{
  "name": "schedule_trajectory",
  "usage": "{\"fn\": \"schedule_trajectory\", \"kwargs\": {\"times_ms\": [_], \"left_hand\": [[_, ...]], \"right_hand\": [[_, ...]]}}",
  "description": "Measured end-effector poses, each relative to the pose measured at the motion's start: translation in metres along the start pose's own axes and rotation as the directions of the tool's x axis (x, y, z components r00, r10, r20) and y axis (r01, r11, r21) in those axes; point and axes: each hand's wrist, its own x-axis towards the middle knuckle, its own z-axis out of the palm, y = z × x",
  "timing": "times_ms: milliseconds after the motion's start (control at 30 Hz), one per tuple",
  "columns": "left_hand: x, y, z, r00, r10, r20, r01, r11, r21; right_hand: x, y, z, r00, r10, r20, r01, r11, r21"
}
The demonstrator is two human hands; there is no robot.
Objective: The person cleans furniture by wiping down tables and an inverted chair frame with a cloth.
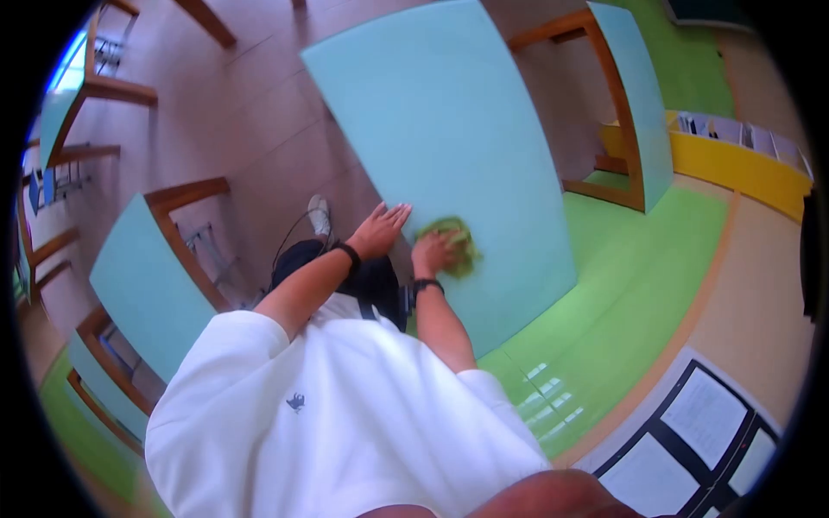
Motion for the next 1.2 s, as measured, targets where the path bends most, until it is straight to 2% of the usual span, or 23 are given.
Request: {"fn": "schedule_trajectory", "kwargs": {"times_ms": [33,67,100,167,200,267,333,367,400,433,500,600,633,667,767,800,867,900,1000,1033,1067,1167,1200], "left_hand": [[0.002,-0.008,0.003,0.995,-0.079,-0.063,0.069,0.987,-0.147],[-0.003,-0.014,0.000,0.992,-0.108,-0.070,0.096,0.983,-0.157],[-0.004,-0.019,-0.007,0.979,-0.168,-0.118,0.141,0.968,-0.209],[0.000,-0.047,-0.033,0.946,-0.259,-0.196,0.208,0.946,-0.248],[-0.007,-0.056,-0.041,0.941,-0.285,-0.180,0.232,0.935,-0.268],[-0.016,-0.073,-0.045,0.931,-0.331,-0.156,0.277,0.916,-0.290],[-0.015,-0.089,-0.039,0.904,-0.371,-0.213,0.323,0.918,-0.230],[-0.014,-0.092,-0.040,0.866,-0.420,-0.271,0.356,0.898,-0.257],[-0.013,-0.096,-0.047,0.866,-0.427,-0.260,0.363,0.895,-0.260],[-0.011,-0.097,-0.053,0.859,-0.417,-0.296,0.363,0.905,-0.223],[0.001,-0.103,-0.062,0.854,-0.409,-0.322,0.369,0.912,-0.181],[0.027,-0.113,-0.066,0.871,-0.375,-0.316,0.323,0.924,-0.207],[0.036,-0.113,-0.064,0.867,-0.359,-0.346,0.286,0.927,-0.244],[0.044,-0.110,-0.060,0.862,-0.341,-0.375,0.247,0.929,-0.277],[0.080,-0.114,-0.075,0.910,-0.323,-0.259,0.314,0.946,-0.079],[0.088,-0.108,-0.071,0.916,-0.350,-0.198,0.357,0.934,0.003],[0.104,-0.097,-0.062,0.943,-0.299,-0.146,0.313,0.946,0.085],[0.113,-0.097,-0.055,0.930,-0.354,-0.103,0.361,0.930,0.064],[0.165,-0.086,-0.038,0.879,-0.476,0.024,0.474,0.879,0.055],[0.176,-0.066,-0.068,0.855,-0.488,0.175,0.478,0.873,0.100],[0.193,-0.037,-0.100,0.809,-0.494,0.320,0.475,0.869,0.141],[0.234,-0.001,-0.042,0.865,-0.454,0.215,0.418,0.887,0.195],[0.237,0.006,-0.051,0.869,-0.448,0.209,0.411,0.890,0.199]], "right_hand": [[0.000,-0.024,0.007,0.984,-0.152,-0.092,0.148,0.988,-0.051],[0.001,-0.046,0.015,0.934,-0.308,-0.182,0.293,0.950,-0.109],[0.000,-0.061,0.021,0.922,-0.341,-0.184,0.323,0.939,-0.120],[0.005,-0.108,0.026,0.791,-0.600,-0.119,0.562,0.790,-0.245],[0.003,-0.123,0.022,0.773,-0.624,-0.110,0.588,0.771,-0.245],[0.007,-0.146,0.011,0.642,-0.735,-0.218,0.681,0.678,-0.277],[0.019,-0.160,-0.001,0.616,-0.759,-0.210,0.703,0.651,-0.288],[0.024,-0.168,-0.017,0.567,-0.795,-0.216,0.778,0.603,-0.177],[0.030,-0.174,-0.020,0.516,-0.825,-0.231,0.839,0.542,-0.059],[0.035,-0.178,-0.023,0.516,-0.828,-0.219,0.841,0.539,-0.053],[0.051,-0.188,-0.022,0.432,-0.865,-0.257,0.887,0.458,-0.051],[0.079,-0.203,-0.031,0.365,-0.920,-0.144,0.920,0.380,-0.096],[0.087,-0.211,-0.032,0.351,-0.922,-0.165,0.925,0.369,-0.091],[0.093,-0.213,-0.034,0.364,-0.918,-0.159,0.924,0.378,-0.064],[0.122,-0.224,-0.041,0.335,-0.906,-0.257,0.939,0.342,0.020],[0.124,-0.217,-0.041,0.393,-0.886,-0.244,0.918,0.394,0.048],[0.129,-0.204,-0.037,0.434,-0.865,-0.251,0.887,0.459,-0.045],[0.131,-0.203,-0.022,0.468,-0.853,-0.231,0.866,0.494,-0.069],[0.167,-0.190,-0.003,0.509,-0.785,-0.353,0.841,0.541,0.009],[0.176,-0.177,-0.006,0.547,-0.754,-0.364,0.815,0.579,0.025],[0.195,-0.159,0.001,0.536,-0.745,-0.397,0.809,0.588,-0.013],[0.228,-0.105,-0.020,0.588,-0.748,-0.309,0.788,0.616,0.007],[0.233,-0.094,-0.031,0.597,-0.759,-0.259,0.792,0.609,0.040]]}}
